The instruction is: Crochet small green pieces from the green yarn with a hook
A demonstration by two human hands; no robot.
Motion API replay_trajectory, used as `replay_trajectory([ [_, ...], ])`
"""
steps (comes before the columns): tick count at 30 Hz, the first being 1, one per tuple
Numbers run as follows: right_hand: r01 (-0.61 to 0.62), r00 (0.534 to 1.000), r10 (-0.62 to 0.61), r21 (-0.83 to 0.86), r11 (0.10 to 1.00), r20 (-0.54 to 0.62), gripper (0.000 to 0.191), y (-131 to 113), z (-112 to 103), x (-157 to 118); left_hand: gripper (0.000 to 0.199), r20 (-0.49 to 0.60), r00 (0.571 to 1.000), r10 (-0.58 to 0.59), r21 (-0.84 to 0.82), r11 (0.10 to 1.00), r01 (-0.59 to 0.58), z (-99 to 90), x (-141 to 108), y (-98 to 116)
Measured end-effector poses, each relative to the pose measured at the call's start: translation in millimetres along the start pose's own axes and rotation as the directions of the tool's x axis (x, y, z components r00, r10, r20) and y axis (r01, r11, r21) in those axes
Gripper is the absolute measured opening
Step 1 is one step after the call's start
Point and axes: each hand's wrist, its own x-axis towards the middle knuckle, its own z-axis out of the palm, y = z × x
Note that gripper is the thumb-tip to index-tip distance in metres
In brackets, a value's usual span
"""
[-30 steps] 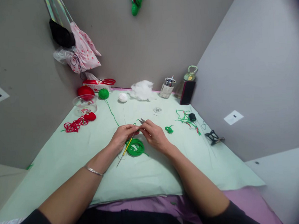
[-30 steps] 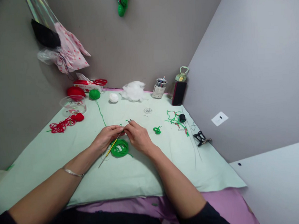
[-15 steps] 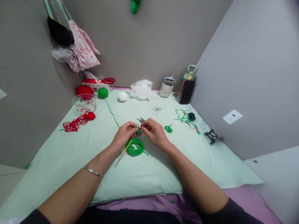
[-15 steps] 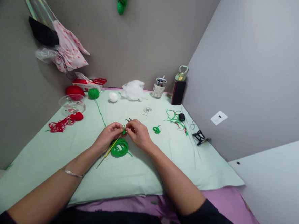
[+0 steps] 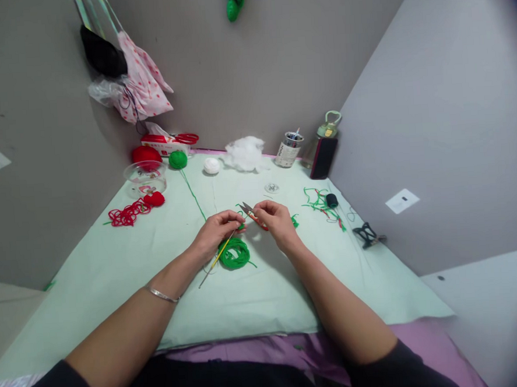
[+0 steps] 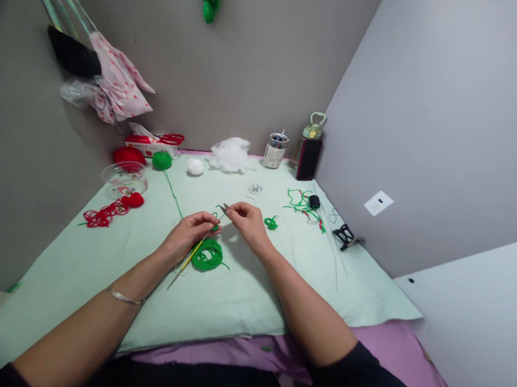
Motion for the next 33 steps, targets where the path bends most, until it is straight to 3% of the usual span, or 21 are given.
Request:
replay_trajectory([
  [7, 0.133, 0.99, -0.128, -0.094, 0.987, 0.056, 0.016, -4, 9, -9, 0.028, -0.009, 1.0, -0.02, 0.037, 0.999, 0.02, -1.8, 1, -2],
  [12, 0.329, 0.937, -0.286, -0.231, 0.916, 0.198, 0.007, -8, 14, -21, 0.041, 0.017, 1.0, 0.002, 0.007, 1.0, -0.002, -3.0, 1, 0],
  [16, 0.405, 0.907, -0.335, -0.309, 0.861, 0.254, 0.011, -6, 13, -21, 0.031, 0.013, 1.0, -0.008, 0.028, 1.0, 0.008, -7.0, 3, -2],
  [20, 0.411, 0.909, -0.343, -0.365, 0.836, 0.239, 0.01, 1, 12, -16, 0.017, -0.019, 1.0, 0.009, 0.074, 0.997, -0.007, -7.3, 5, -5],
  [25, 0.385, 0.922, -0.329, -0.383, 0.84, 0.204, 0.007, 8, 13, -13, 0.025, -0.065, 0.993, 0.095, 0.106, 0.99, -0.087, -1.3, 1, -2],
  [33, 0.299, 0.953, -0.268, -0.323, 0.898, 0.138, 0.009, 10, 13, -10, 0.024, -0.026, 0.987, 0.157, 0.15, 0.977, -0.151, 3.2, -1, 0],
])
